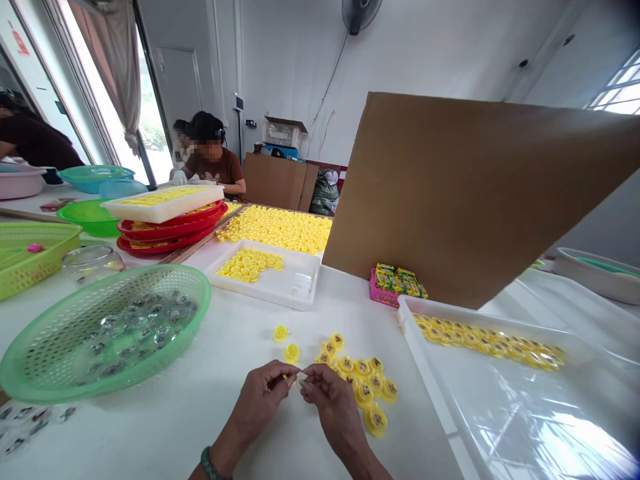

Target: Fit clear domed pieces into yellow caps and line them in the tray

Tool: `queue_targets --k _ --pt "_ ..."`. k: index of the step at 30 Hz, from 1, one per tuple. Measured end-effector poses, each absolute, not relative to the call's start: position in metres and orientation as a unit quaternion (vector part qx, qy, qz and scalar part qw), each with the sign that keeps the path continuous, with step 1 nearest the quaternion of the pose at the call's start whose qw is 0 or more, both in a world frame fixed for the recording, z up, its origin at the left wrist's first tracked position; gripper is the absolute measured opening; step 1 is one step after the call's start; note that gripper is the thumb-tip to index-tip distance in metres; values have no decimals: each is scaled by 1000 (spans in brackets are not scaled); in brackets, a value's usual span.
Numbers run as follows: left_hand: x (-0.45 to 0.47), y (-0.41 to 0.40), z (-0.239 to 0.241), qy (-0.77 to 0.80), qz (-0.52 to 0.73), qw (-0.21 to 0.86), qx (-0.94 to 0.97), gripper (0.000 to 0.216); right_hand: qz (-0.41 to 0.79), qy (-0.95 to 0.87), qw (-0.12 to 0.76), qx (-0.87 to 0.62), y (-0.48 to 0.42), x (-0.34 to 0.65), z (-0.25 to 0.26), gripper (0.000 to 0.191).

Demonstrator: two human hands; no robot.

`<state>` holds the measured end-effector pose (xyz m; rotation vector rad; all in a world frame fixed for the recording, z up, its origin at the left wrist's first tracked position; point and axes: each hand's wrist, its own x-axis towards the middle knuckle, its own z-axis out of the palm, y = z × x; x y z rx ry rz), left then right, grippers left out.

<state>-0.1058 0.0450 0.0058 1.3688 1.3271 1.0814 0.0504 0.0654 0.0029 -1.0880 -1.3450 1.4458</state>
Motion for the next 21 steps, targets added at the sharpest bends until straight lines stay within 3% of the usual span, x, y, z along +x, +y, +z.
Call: queue_targets --k 9,16,21 --pt "-94 49 -1 533 476 538 447 26 594 -497 445 -449 65 49 1 25" --pt "-90 49 -3 552 502 521 415 28 600 -472 466 -446 66 48 -8 27" --pt "-96 50 0 585 490 499 410 24 503 -613 438 -424 63 52 -6 22"
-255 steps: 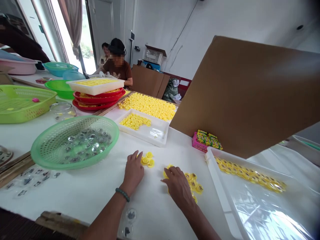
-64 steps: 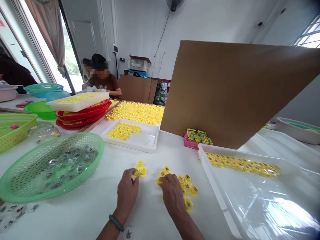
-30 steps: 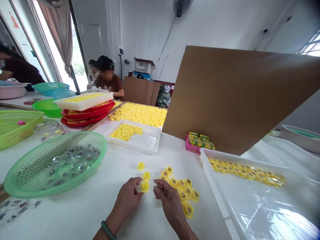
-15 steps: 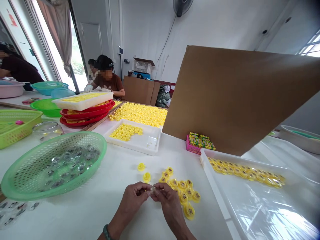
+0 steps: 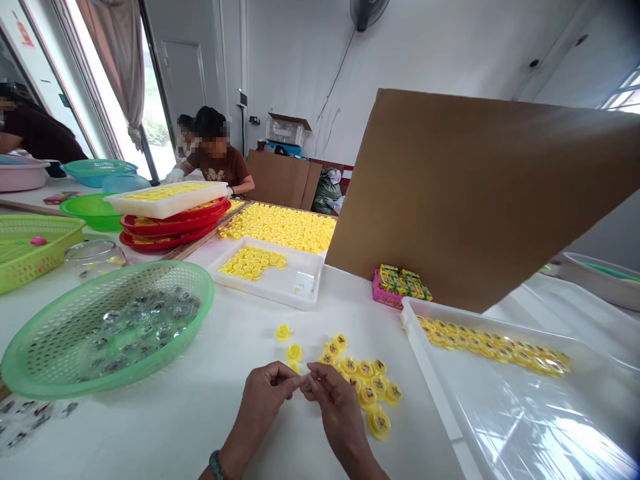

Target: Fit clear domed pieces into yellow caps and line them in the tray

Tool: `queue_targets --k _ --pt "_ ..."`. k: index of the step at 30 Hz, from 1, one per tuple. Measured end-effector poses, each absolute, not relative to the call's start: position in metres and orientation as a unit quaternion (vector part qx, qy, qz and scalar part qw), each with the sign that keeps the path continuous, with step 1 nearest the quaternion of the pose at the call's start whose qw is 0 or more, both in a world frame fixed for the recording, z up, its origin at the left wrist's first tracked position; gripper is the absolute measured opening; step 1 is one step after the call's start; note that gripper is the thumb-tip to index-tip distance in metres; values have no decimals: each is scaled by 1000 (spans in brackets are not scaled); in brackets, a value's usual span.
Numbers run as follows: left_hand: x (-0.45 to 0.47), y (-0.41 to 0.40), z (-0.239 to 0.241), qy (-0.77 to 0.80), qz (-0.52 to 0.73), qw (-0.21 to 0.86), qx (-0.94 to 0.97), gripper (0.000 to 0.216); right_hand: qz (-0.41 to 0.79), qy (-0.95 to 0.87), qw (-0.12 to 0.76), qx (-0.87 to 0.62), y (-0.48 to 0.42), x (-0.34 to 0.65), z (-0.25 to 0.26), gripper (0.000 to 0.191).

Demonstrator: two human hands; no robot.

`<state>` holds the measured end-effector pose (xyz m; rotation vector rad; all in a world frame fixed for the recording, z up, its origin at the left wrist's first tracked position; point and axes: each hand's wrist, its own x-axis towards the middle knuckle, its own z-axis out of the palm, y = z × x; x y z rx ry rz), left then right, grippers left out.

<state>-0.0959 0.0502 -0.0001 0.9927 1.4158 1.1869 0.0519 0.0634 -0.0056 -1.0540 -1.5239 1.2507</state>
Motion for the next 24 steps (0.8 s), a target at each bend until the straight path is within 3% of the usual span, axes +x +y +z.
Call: queue_targets --k 4,8,11,16,20,24 --pt "-98 50 0 587 479 523 391 25 305 -784 391 -374 62 56 -7 33" --pt "-99 48 -1 578 446 558 395 26 192 -830 361 -379 61 57 -11 28" --pt "-105 49 -2 596 439 522 424 24 174 -828 345 -406 63 59 -11 25" --pt "-115 55 -11 676 398 303 541 31 195 -808 331 -447 72 66 -7 24" --pt "-112 59 -19 653 326 285 621 50 202 -812 319 -444 77 71 -6 25" --pt "-106 60 -18 638 304 297 642 32 211 -826 301 -427 77 74 -6 26"
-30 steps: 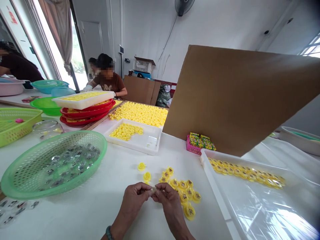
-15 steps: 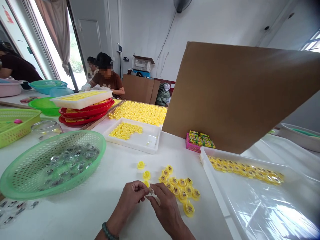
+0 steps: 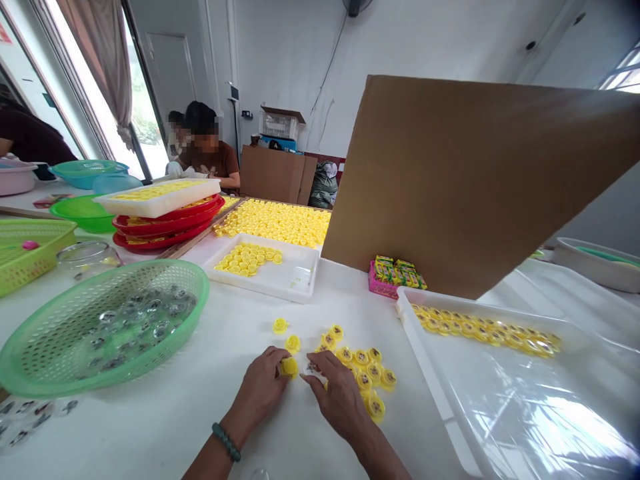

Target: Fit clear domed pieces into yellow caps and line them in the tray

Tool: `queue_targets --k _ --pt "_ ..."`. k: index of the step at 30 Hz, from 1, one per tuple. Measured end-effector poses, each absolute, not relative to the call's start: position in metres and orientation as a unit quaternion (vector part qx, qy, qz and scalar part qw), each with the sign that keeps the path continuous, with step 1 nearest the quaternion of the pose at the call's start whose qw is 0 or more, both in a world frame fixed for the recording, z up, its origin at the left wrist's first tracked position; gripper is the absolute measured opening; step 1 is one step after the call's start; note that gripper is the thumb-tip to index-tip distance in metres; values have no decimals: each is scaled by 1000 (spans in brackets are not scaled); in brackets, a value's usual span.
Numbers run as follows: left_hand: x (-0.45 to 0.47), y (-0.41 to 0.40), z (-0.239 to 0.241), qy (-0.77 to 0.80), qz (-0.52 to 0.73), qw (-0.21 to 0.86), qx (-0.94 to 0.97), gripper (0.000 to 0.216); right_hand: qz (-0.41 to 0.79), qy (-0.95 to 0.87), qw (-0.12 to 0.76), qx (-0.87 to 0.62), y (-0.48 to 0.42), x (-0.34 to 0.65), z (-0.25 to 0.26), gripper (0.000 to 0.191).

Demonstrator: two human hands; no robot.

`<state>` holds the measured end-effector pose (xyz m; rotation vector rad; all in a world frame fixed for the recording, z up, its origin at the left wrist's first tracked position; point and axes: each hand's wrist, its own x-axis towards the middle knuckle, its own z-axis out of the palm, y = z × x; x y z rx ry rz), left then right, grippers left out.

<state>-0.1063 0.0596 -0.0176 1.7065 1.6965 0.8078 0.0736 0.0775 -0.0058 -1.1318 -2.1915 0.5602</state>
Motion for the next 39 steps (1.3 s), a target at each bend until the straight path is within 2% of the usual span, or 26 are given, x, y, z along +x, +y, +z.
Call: queue_targets --k 5,9,15,20,23,26,29,39 --pt "-99 57 -18 596 330 352 642 21 225 -853 258 -395 77 72 -2 28" --pt "-95 59 -24 583 348 380 628 20 236 -861 217 -394 76 70 3 21" --pt "-93 62 -23 606 338 398 600 23 208 -877 194 -388 78 69 -1 22" --pt "-92 63 -22 618 348 414 571 24 174 -889 183 -382 82 71 -1 19" --pt "-91 63 -22 610 362 460 534 23 170 -889 177 -387 83 72 2 20" --pt "-89 62 -23 592 385 519 482 20 175 -882 196 -391 83 73 1 22" --pt "-86 62 -24 592 404 523 461 16 182 -871 218 -401 82 74 -2 23" --pt "-78 62 -28 597 406 585 368 38 214 -851 232 -419 85 73 -3 17"
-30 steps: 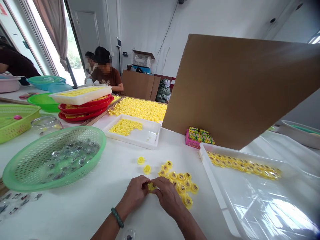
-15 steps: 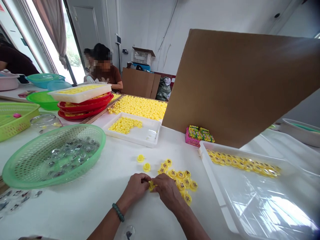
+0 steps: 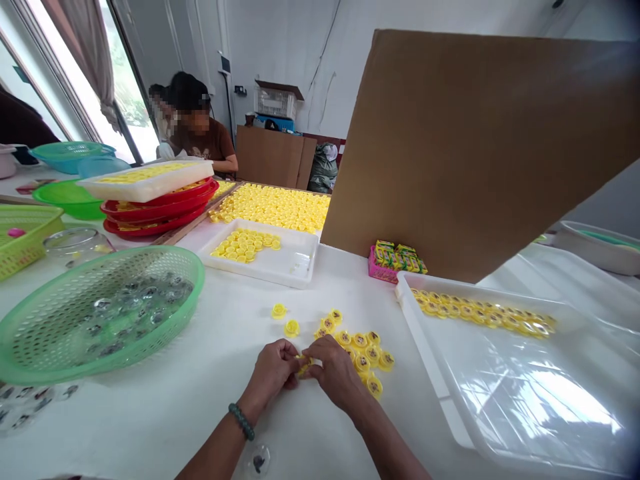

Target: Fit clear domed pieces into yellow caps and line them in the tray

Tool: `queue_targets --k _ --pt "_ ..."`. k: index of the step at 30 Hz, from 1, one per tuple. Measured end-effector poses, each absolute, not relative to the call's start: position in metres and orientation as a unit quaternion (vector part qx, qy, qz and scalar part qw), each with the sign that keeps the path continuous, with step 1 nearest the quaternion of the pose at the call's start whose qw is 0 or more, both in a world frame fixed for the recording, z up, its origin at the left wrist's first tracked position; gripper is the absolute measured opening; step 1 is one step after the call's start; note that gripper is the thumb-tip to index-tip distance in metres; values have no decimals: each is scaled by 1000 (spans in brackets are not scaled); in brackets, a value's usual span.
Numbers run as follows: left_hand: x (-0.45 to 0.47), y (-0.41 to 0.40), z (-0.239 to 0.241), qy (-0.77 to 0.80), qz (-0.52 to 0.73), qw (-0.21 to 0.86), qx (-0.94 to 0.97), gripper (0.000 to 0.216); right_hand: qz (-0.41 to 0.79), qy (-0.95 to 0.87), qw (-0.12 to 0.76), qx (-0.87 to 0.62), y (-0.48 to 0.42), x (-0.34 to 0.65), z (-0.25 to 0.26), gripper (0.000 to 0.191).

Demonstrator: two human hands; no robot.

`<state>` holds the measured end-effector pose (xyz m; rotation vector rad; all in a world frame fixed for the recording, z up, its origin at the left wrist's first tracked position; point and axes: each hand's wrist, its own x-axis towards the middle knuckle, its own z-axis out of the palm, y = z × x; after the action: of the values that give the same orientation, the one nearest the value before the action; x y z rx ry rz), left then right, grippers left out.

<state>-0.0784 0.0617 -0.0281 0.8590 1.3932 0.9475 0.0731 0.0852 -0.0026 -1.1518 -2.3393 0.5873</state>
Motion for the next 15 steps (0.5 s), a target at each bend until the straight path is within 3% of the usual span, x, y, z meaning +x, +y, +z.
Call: queue_targets --k 7,15 --pt "-83 56 -20 577 434 610 328 39 189 -856 251 -410 80 75 -3 34" --pt "-86 60 -26 589 442 577 354 23 121 -863 242 -427 81 74 -3 20"
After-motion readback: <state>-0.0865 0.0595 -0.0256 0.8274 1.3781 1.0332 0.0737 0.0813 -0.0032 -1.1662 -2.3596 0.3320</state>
